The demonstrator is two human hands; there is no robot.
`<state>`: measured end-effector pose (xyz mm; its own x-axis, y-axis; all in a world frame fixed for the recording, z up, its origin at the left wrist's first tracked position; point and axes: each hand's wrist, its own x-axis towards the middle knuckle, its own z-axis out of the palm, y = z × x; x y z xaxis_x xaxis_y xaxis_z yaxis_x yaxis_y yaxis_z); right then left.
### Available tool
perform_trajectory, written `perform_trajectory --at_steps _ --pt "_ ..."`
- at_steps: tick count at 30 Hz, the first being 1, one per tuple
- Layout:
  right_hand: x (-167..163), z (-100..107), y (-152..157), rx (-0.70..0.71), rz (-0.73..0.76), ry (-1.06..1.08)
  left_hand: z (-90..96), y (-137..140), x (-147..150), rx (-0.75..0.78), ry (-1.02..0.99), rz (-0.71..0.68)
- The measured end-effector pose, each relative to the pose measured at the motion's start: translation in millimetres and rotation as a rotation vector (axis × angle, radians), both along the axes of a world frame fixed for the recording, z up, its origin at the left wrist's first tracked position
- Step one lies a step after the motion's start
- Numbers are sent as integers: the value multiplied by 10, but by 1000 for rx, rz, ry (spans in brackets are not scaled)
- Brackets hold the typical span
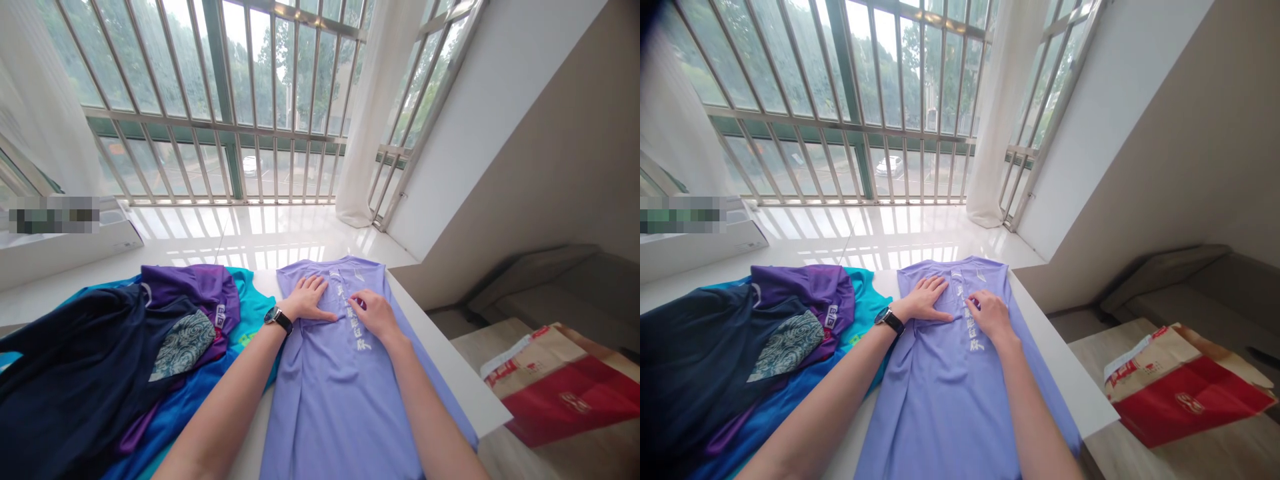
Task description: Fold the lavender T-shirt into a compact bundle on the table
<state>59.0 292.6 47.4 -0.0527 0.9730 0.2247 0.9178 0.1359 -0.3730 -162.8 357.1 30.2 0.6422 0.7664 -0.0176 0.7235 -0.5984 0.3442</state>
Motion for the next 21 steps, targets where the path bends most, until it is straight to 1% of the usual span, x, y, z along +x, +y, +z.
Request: perform_trajectory --at_steps 3,11,15,19,21 --pt "-13 -23 11 -45 15 -7 -2 1 -5 4 -3 0" --pt "-17 -143 92 -66 -116 -23 -8 3 -6 -1 0 4" --pt "-57 -153 97 -54 -193 -26 -14 5 -3 2 2 5" --pt "-96 -133 92 -34 -214 -72 -1 0 -5 -6 7 4" --pt "-110 -116 90 -7 -220 -48 9 -5 -7 -9 7 5"
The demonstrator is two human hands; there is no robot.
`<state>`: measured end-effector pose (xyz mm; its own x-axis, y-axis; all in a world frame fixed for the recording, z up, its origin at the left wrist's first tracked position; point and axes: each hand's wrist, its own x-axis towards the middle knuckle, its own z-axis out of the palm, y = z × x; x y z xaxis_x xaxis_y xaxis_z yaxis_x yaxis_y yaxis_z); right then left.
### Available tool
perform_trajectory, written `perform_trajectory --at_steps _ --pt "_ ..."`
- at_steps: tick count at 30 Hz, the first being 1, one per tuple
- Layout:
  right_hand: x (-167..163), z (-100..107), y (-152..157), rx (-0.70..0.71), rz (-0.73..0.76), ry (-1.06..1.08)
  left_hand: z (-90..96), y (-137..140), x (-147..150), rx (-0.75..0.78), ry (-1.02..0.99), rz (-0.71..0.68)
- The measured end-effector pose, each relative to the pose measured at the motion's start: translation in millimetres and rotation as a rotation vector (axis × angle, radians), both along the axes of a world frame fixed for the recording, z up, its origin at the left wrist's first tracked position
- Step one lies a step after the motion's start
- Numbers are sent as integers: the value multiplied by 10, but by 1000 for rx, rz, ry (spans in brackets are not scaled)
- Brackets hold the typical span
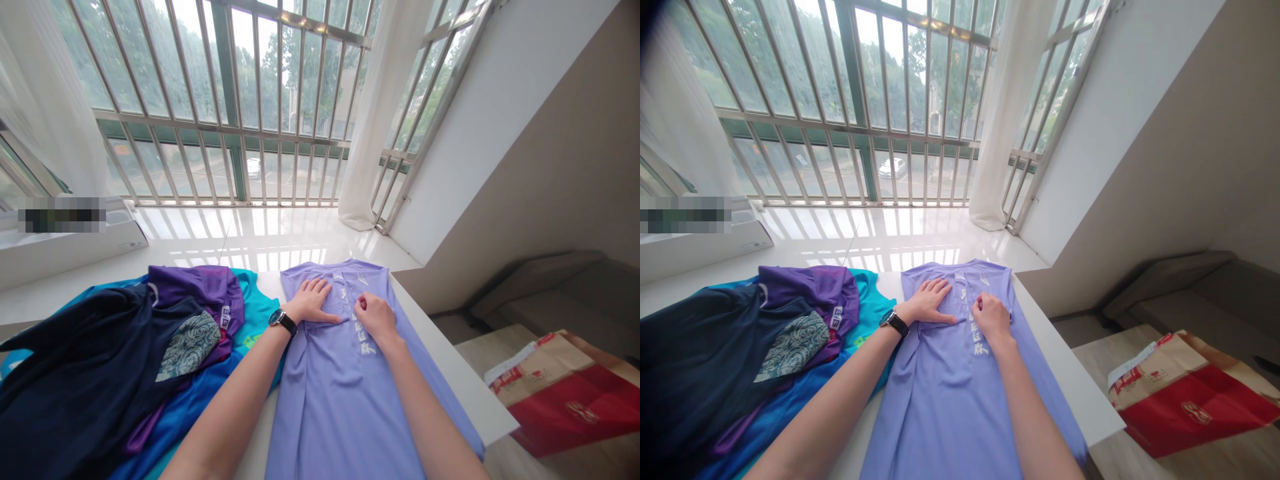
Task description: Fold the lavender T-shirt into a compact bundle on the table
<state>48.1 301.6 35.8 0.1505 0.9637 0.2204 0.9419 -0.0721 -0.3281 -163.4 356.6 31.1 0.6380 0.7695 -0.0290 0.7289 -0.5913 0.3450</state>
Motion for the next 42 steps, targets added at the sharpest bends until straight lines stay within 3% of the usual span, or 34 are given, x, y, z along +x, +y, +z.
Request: perform_trajectory --at_steps 5,10,13,18,24,27,30,35,42 --pt "-27 17 -7 95 57 105 7 -3 -1 -3 4 5" --pt "-41 13 -25 -12 163 155 -22 10 -2 3 2 -1" --pt "-34 14 -22 16 143 177 -32 15 -2 4 -5 0" --pt "28 -89 45 174 227 52 -33 22 -1 0 -21 -5" --pt "137 -292 93 130 305 -3 -52 24 -5 11 -55 -6" --pt "140 -284 113 233 314 8 -63 27 -8 16 -50 -7" --pt "71 -149 244 299 284 28 -76 33 -9 26 -42 -12" --pt "-136 65 639 23 108 -9 -87 43 -17 45 -69 -17" --pt "-265 -203 708 47 -67 -26 -29 20 -47 7 -96 -18"
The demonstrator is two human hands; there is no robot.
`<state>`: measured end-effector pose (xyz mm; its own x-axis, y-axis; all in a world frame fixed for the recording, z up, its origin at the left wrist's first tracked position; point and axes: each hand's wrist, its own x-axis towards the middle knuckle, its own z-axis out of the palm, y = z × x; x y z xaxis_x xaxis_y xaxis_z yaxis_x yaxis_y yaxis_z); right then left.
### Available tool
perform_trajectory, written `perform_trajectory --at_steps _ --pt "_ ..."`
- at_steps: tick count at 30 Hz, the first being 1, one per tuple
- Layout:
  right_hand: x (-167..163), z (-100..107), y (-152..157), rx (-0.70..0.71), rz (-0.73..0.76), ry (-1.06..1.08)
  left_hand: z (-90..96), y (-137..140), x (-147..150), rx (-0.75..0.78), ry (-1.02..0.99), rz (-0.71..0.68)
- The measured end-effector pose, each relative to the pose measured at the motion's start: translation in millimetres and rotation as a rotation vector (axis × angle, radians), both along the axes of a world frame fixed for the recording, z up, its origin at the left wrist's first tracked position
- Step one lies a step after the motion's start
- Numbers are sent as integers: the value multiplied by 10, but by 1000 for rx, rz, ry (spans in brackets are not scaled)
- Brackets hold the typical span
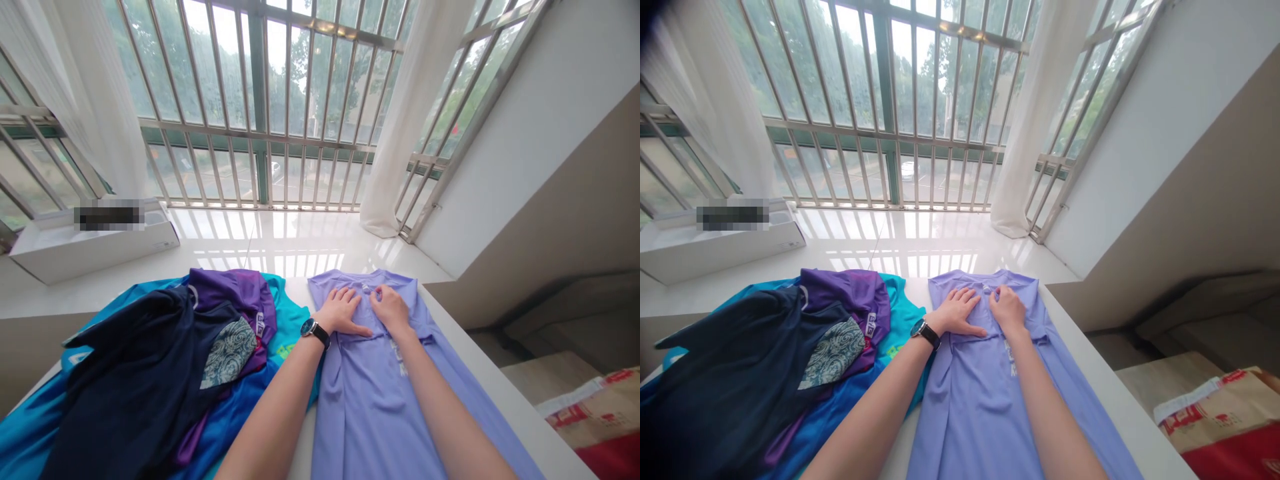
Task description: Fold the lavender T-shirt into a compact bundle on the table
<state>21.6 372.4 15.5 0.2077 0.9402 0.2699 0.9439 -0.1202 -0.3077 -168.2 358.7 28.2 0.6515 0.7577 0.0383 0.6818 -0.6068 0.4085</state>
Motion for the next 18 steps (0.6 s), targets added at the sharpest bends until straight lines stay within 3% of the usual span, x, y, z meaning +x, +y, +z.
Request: perform_trajectory --at_steps 4,11,16,18 --pt "104 -57 -2 47 31 103 17 -6 0 -2 20 9" --pt "164 -72 28 313 87 232 -20 23 3 9 14 -1" --pt "121 -109 31 137 251 211 -13 10 6 3 14 3" --pt "145 -93 45 140 289 263 2 3 5 6 14 4"
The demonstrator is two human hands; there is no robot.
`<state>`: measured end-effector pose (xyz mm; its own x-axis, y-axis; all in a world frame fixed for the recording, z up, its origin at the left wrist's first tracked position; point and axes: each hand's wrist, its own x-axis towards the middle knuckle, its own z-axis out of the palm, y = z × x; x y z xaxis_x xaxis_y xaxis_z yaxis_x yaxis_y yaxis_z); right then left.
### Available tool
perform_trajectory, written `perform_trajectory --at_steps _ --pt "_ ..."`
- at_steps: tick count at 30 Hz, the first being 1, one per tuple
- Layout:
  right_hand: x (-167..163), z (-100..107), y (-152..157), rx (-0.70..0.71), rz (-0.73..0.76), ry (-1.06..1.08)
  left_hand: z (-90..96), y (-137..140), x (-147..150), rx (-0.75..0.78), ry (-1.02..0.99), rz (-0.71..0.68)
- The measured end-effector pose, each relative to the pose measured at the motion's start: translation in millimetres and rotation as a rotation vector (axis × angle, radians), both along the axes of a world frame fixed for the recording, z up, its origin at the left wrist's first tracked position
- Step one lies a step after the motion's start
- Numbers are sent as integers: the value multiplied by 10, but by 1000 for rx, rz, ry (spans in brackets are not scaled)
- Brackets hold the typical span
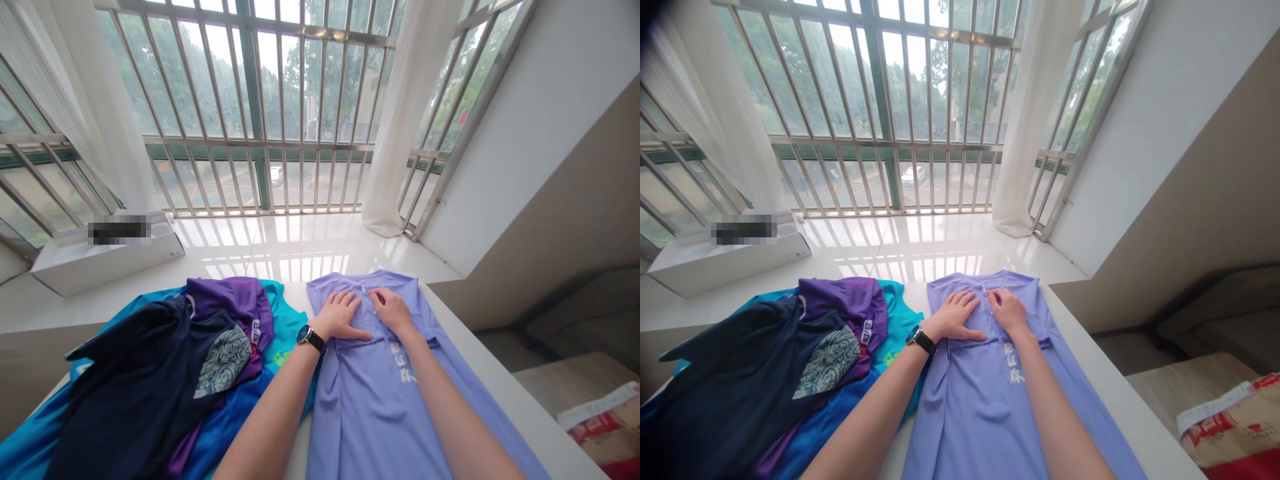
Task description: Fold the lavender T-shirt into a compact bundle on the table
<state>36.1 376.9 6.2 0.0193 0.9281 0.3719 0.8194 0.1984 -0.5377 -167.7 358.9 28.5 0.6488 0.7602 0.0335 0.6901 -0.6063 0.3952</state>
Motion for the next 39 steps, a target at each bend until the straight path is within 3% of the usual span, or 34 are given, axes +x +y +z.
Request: perform_trajectory --at_steps 3,6,12,26,31,34,39 --pt "126 38 31 64 11 56 36 -3 4 21 -19 25" --pt "337 36 52 69 -50 -82 72 2 15 78 -59 100" --pt "572 -89 30 -292 -228 -379 55 -3 24 183 35 280" --pt "445 4 -39 -401 -217 -425 -102 -4 34 148 75 237" --pt "428 43 -23 -360 -213 -357 -92 33 18 167 68 223" --pt "433 149 -118 -236 -202 -295 -78 51 1 171 49 226" --pt "355 370 -824 55 38 -247 -12 37 -24 215 -45 283"
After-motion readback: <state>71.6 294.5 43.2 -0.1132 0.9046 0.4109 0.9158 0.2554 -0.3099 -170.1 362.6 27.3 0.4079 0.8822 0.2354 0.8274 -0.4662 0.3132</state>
